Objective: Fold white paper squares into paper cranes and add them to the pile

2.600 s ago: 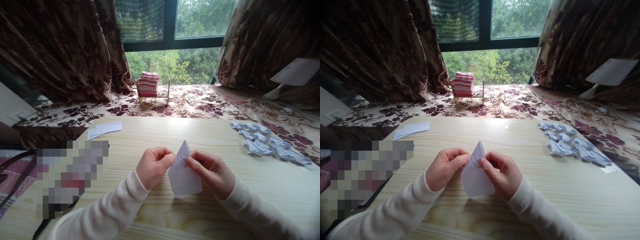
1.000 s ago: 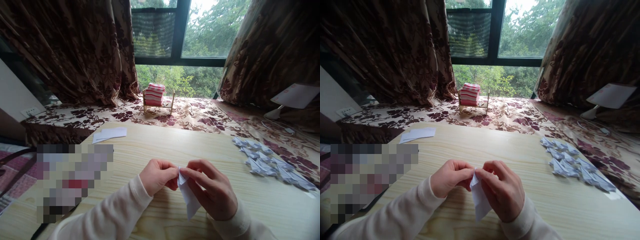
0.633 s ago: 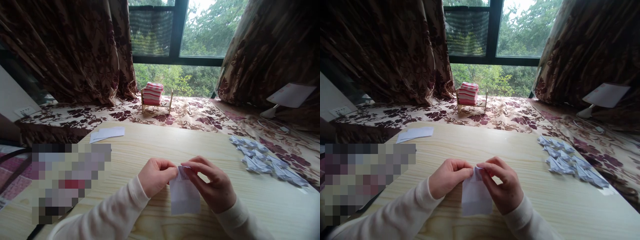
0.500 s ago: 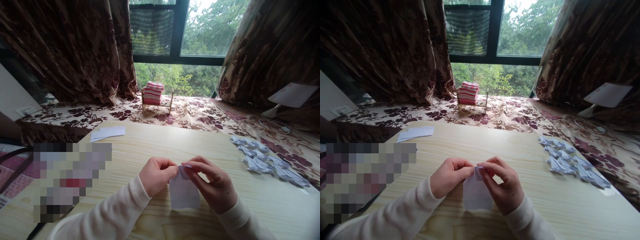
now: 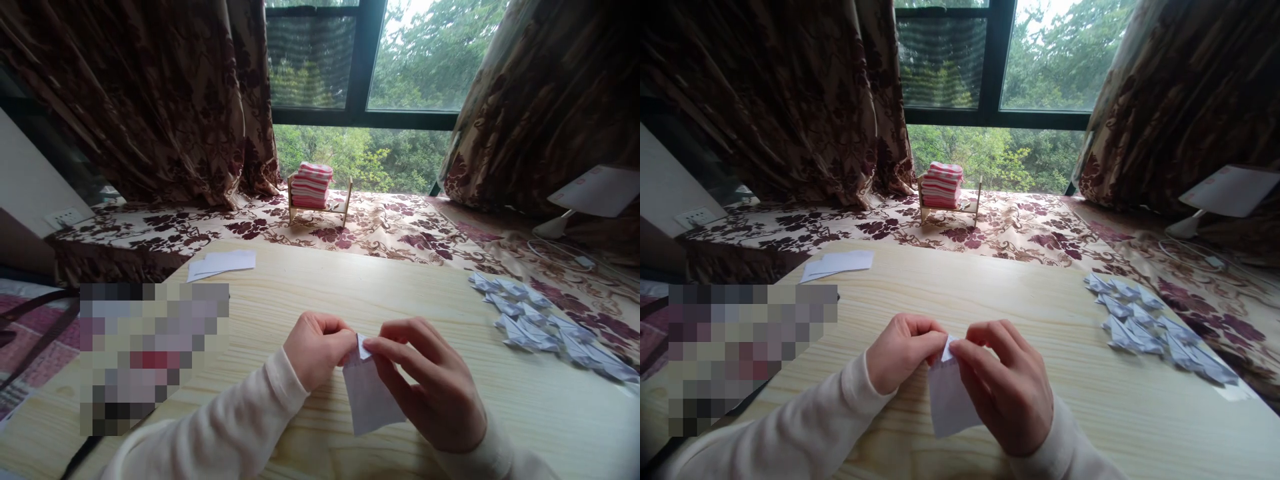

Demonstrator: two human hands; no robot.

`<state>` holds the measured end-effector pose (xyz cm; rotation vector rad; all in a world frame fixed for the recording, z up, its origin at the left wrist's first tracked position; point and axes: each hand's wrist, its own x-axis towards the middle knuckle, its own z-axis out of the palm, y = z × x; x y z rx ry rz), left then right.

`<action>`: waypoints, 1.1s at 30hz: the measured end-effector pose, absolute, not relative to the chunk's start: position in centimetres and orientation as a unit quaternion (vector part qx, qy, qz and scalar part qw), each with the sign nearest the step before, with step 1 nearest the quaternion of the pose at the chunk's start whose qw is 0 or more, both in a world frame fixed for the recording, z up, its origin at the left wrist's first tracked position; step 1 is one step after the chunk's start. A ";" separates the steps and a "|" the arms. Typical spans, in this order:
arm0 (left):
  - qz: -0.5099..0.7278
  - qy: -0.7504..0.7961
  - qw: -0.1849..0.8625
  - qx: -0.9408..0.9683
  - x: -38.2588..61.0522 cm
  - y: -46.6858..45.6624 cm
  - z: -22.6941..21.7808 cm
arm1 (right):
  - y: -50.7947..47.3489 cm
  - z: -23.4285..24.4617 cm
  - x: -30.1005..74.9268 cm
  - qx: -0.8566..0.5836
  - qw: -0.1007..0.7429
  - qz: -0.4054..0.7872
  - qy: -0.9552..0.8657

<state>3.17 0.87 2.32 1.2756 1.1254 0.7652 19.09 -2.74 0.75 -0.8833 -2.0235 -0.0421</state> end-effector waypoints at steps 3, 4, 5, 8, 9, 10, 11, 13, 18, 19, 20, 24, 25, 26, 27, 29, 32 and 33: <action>0.336 0.483 0.616 0.523 3.2 1.0 2.3 | -2.8 0.9 19.1 -0.342 0.429 -0.057 -0.834; 0.337 0.484 0.624 0.513 3.2 1.1 2.3 | -2.8 0.9 19.1 -0.339 0.426 -0.063 -0.836; 0.336 0.485 0.633 0.501 3.3 1.1 2.4 | -2.8 0.9 19.1 -0.338 0.425 -0.067 -0.837; 0.324 0.491 0.661 0.466 3.4 1.2 2.4 | -2.7 1.0 19.1 -0.340 0.423 -0.071 -0.837; 0.320 0.491 0.668 0.458 3.4 1.2 2.4 | -2.6 1.0 19.1 -0.340 0.422 -0.073 -0.837; 0.317 0.491 0.673 0.453 3.4 1.3 2.4 | -2.6 1.0 19.1 -0.340 0.421 -0.076 -0.838; 0.315 0.490 0.678 0.449 3.3 1.3 2.4 | -2.6 1.1 19.1 -0.339 0.419 -0.079 -0.839; 0.315 0.486 0.683 0.445 3.3 1.4 2.4 | -2.6 1.1 19.0 -0.340 0.415 -0.083 -0.840; 0.324 0.477 0.694 0.431 3.1 1.4 2.4 | -2.6 1.2 19.0 -0.345 0.405 -0.088 -0.842; 0.325 0.475 0.696 0.428 3.1 1.4 2.4 | -2.6 1.2 19.0 -0.346 0.403 -0.088 -0.842; 0.327 0.474 0.698 0.426 3.1 1.4 2.4 | -2.6 1.3 18.9 -0.348 0.404 -0.089 -0.842; 0.327 0.466 0.705 0.424 3.2 1.4 2.4 | -2.6 1.3 18.9 -0.346 0.408 -0.097 -0.839; 0.326 0.464 0.706 0.424 3.2 1.4 2.4 | -2.6 1.4 18.8 -0.344 0.406 -0.102 -0.840; 0.325 0.462 0.708 0.423 3.1 1.3 2.4 | -2.6 1.4 18.8 -0.343 0.403 -0.108 -0.842; 0.324 0.461 0.710 0.422 3.1 1.3 2.4 | -2.6 1.3 18.9 -0.342 0.397 -0.115 -0.844; 0.323 0.459 0.715 0.417 3.1 1.3 2.4 | -2.6 1.3 18.9 -0.344 0.383 -0.129 -0.848; 0.325 0.455 0.720 0.412 3.0 1.3 2.5 | -2.6 1.1 19.1 -0.342 0.370 -0.139 -0.853; 0.324 0.453 0.721 0.412 2.9 1.3 2.5 | -2.6 1.1 19.1 -0.340 0.369 -0.140 -0.854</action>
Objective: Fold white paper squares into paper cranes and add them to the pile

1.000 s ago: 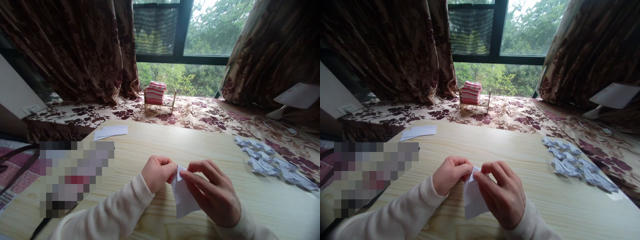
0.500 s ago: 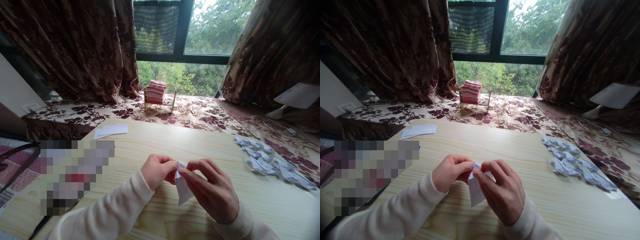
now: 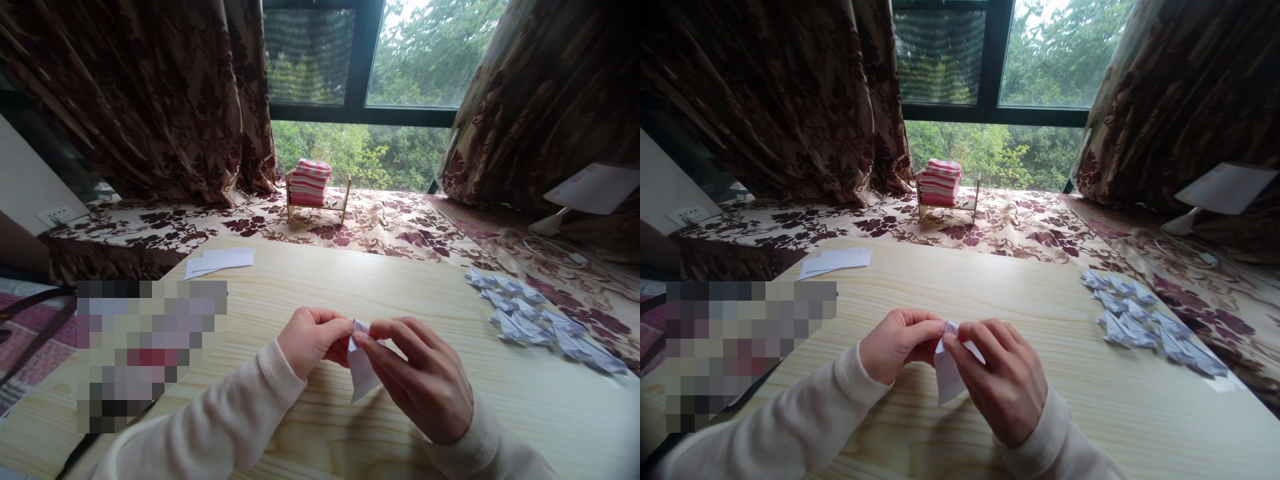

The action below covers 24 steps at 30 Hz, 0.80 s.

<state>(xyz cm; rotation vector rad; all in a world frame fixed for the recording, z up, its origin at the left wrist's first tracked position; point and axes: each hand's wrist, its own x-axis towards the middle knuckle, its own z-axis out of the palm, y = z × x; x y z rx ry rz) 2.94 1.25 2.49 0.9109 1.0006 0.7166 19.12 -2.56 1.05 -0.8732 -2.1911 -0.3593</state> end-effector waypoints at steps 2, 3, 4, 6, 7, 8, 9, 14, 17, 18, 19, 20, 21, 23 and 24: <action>0.322 0.449 0.722 0.416 2.9 1.2 2.6 | -2.5 1.0 19.2 -0.339 0.372 -0.141 -0.852; 0.320 0.447 0.723 0.418 2.8 1.2 2.6 | -2.5 1.0 19.2 -0.341 0.376 -0.140 -0.850; 0.317 0.444 0.725 0.419 2.8 1.2 2.7 | -2.5 1.0 19.1 -0.343 0.380 -0.139 -0.848; 0.316 0.440 0.729 0.419 2.8 1.2 2.8 | -2.4 1.0 19.1 -0.348 0.389 -0.131 -0.843; 0.317 0.439 0.729 0.419 2.8 1.2 2.9 | -2.4 1.0 19.1 -0.348 0.392 -0.126 -0.842; 0.318 0.438 0.729 0.420 2.8 1.2 2.9 | -2.4 1.0 19.1 -0.347 0.395 -0.121 -0.842; 0.319 0.438 0.727 0.421 2.8 1.1 2.9 | -2.3 1.1 19.1 -0.345 0.397 -0.117 -0.842; 0.324 0.433 0.729 0.419 2.7 1.1 2.8 | -2.2 1.3 19.3 -0.336 0.400 -0.107 -0.846; 0.331 0.429 0.725 0.425 2.9 1.1 2.8 | -2.1 1.2 19.4 -0.333 0.406 -0.108 -0.844; 0.335 0.429 0.720 0.430 2.9 1.2 2.7 | -2.1 1.0 19.5 -0.335 0.408 -0.104 -0.843; 0.339 0.430 0.714 0.437 3.0 1.2 2.7 | -2.0 0.9 19.5 -0.336 0.410 -0.098 -0.842; 0.343 0.433 0.706 0.444 3.0 1.2 2.6 | -2.0 0.7 19.7 -0.337 0.409 -0.087 -0.844; 0.348 0.437 0.696 0.451 3.1 1.2 2.6 | -1.9 0.6 19.8 -0.339 0.407 -0.072 -0.845; 0.360 0.440 0.675 0.470 3.1 1.1 2.5 | -1.8 0.4 20.1 -0.355 0.415 -0.037 -0.837; 0.366 0.440 0.665 0.480 3.2 1.1 2.4 | -1.7 0.4 20.2 -0.372 0.427 -0.018 -0.824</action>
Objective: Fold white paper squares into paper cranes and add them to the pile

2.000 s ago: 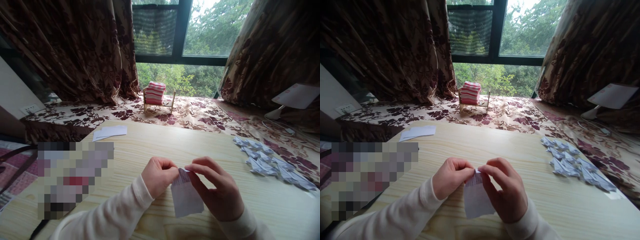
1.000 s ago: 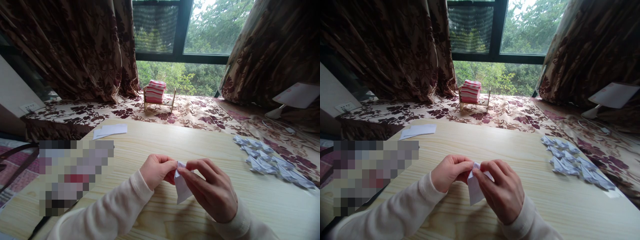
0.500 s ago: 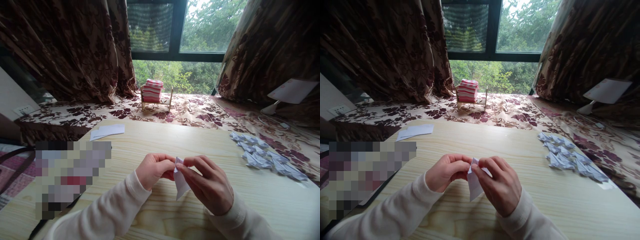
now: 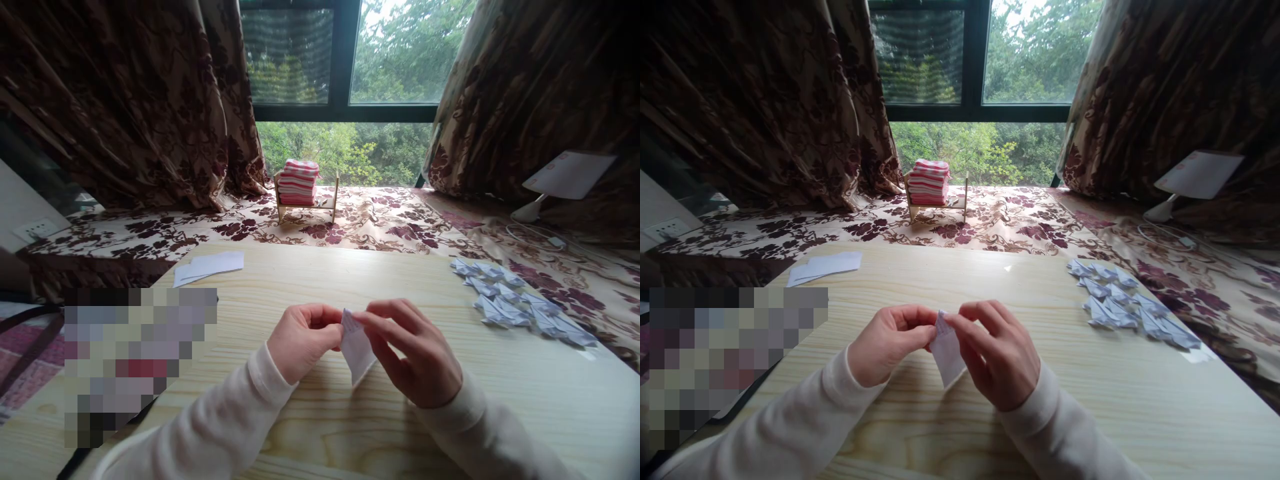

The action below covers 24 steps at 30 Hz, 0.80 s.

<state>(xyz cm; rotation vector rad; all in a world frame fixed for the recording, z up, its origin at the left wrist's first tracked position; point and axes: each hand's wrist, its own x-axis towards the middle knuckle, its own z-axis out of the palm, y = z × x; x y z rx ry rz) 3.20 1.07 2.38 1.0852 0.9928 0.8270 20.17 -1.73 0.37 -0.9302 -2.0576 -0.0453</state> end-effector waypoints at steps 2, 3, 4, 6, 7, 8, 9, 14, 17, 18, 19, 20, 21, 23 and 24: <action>0.375 0.434 0.648 0.501 3.3 0.9 2.3 | -1.6 0.3 20.3 -0.415 0.462 0.027 -0.784; 0.377 0.430 0.641 0.512 3.4 0.7 2.2 | -1.6 0.3 20.3 -0.433 0.475 0.057 -0.764; 0.379 0.428 0.634 0.521 3.5 0.6 2.2 | -1.5 0.3 20.2 -0.444 0.482 0.091 -0.750; 0.379 0.426 0.624 0.535 3.6 0.4 2.3 | -1.5 0.2 20.1 -0.450 0.483 0.160 -0.734; 0.377 0.425 0.623 0.537 3.7 0.3 2.3 | -1.5 0.2 20.0 -0.450 0.482 0.188 -0.728; 0.375 0.424 0.626 0.536 3.7 0.3 2.4 | -1.4 0.2 19.9 -0.450 0.482 0.209 -0.722; 0.371 0.424 0.633 0.531 3.7 0.3 2.5 | -1.4 0.1 19.9 -0.452 0.483 0.227 -0.715; 0.331 0.426 0.667 0.513 3.5 0.7 2.9 | -1.4 -0.1 19.9 -0.466 0.490 0.289 -0.678; 0.301 0.407 0.672 0.540 3.3 0.7 2.9 | -1.4 0.0 20.0 -0.468 0.501 0.302 -0.663; 0.295 0.399 0.670 0.553 3.3 0.6 2.9 | -1.4 0.0 20.0 -0.468 0.506 0.306 -0.656; 0.292 0.393 0.664 0.566 3.2 0.5 2.9 | -1.5 0.1 20.0 -0.468 0.511 0.311 -0.650; 0.292 0.390 0.656 0.577 3.2 0.4 2.9 | -1.5 0.1 20.0 -0.468 0.515 0.316 -0.645; 0.295 0.389 0.647 0.586 3.2 0.3 2.8 | -1.5 0.1 20.0 -0.468 0.519 0.321 -0.639; 0.307 0.396 0.629 0.595 3.3 0.0 2.7 | -1.5 0.1 20.0 -0.468 0.527 0.330 -0.628; 0.315 0.401 0.621 0.595 3.3 -0.1 2.7 | -1.5 0.0 19.9 -0.469 0.532 0.335 -0.620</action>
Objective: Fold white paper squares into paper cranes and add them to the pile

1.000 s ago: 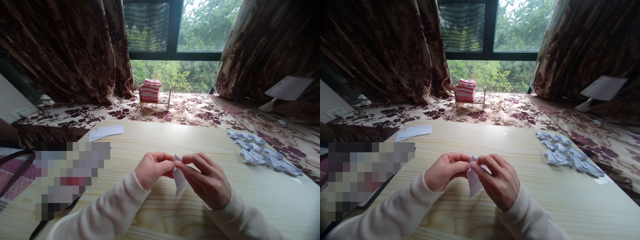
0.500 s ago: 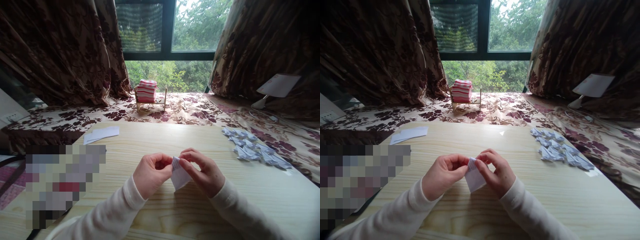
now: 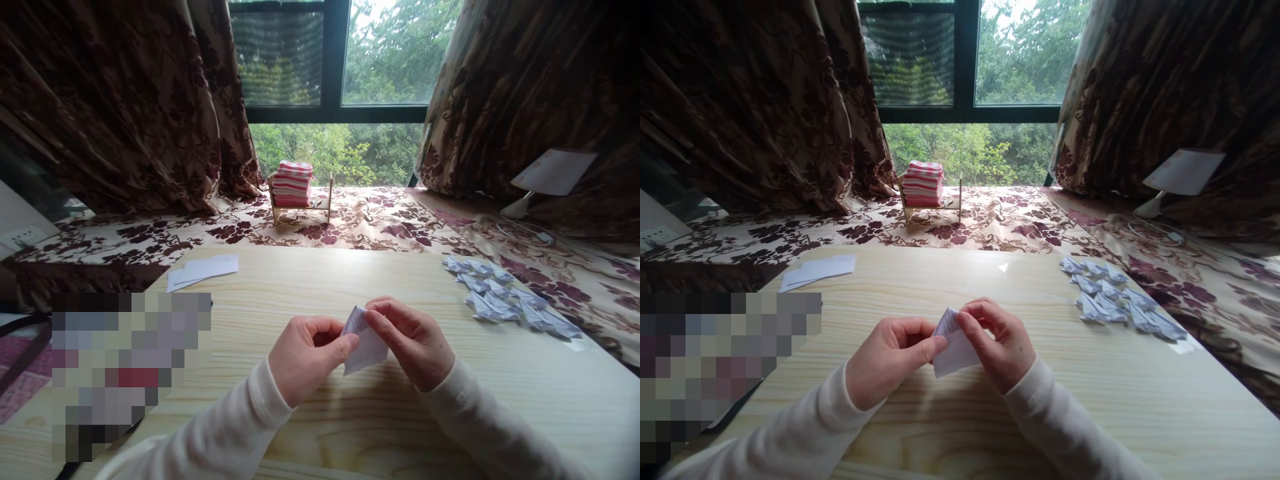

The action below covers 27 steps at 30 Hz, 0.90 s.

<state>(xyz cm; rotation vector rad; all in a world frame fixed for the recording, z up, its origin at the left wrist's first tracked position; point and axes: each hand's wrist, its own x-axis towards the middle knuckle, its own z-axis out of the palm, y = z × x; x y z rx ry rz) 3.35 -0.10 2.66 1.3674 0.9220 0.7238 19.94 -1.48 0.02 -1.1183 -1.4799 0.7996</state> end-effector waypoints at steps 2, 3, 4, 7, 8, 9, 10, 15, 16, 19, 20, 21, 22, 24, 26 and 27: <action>0.331 0.409 0.609 0.593 3.5 -0.3 2.5 | -1.5 -0.1 19.9 -0.473 0.544 0.349 -0.599; 0.336 0.412 0.604 0.593 3.6 -0.4 2.5 | -1.5 -0.3 19.9 -0.476 0.549 0.356 -0.588; 0.340 0.415 0.598 0.595 3.7 -0.5 2.4 | -1.5 -0.4 19.9 -0.479 0.553 0.362 -0.579; 0.347 0.421 0.578 0.607 3.8 -0.7 2.3 | -1.4 -0.7 20.0 -0.487 0.543 0.368 -0.577; 0.349 0.423 0.567 0.614 3.8 -0.7 2.3 | -1.4 -0.7 20.0 -0.488 0.532 0.368 -0.586; 0.352 0.426 0.553 0.623 3.7 -0.8 2.4 | -1.3 -0.8 20.1 -0.488 0.521 0.366 -0.597; 0.358 0.430 0.534 0.634 3.7 -0.8 2.4 | -1.3 -0.8 20.1 -0.486 0.513 0.362 -0.608; 0.387 0.446 0.357 0.724 3.4 -0.6 2.4 | -1.7 -0.1 20.4 -0.442 0.512 0.179 -0.715; 0.386 0.444 0.327 0.740 3.3 -0.6 2.4 | -1.7 0.2 20.5 -0.428 0.497 0.131 -0.743; 0.376 0.434 0.300 0.761 3.3 -0.5 2.2 | -1.9 0.9 20.9 -0.384 0.440 0.053 -0.810; 0.373 0.432 0.307 0.761 3.3 -0.5 2.2 | -1.9 1.0 21.0 -0.374 0.429 0.043 -0.821; 0.371 0.429 0.316 0.760 3.3 -0.5 2.2 | -1.8 1.1 21.0 -0.368 0.423 0.036 -0.827; 0.370 0.426 0.325 0.759 3.3 -0.4 2.2 | -1.8 1.1 21.1 -0.366 0.420 0.031 -0.830; 0.369 0.420 0.343 0.755 3.2 -0.4 2.2 | -1.7 1.1 21.2 -0.369 0.420 0.026 -0.829; 0.366 0.414 0.362 0.751 3.2 -0.4 2.2 | -1.6 1.0 21.1 -0.371 0.419 0.027 -0.828; 0.364 0.411 0.371 0.749 3.2 -0.4 2.2 | -1.6 1.0 21.1 -0.372 0.419 0.030 -0.828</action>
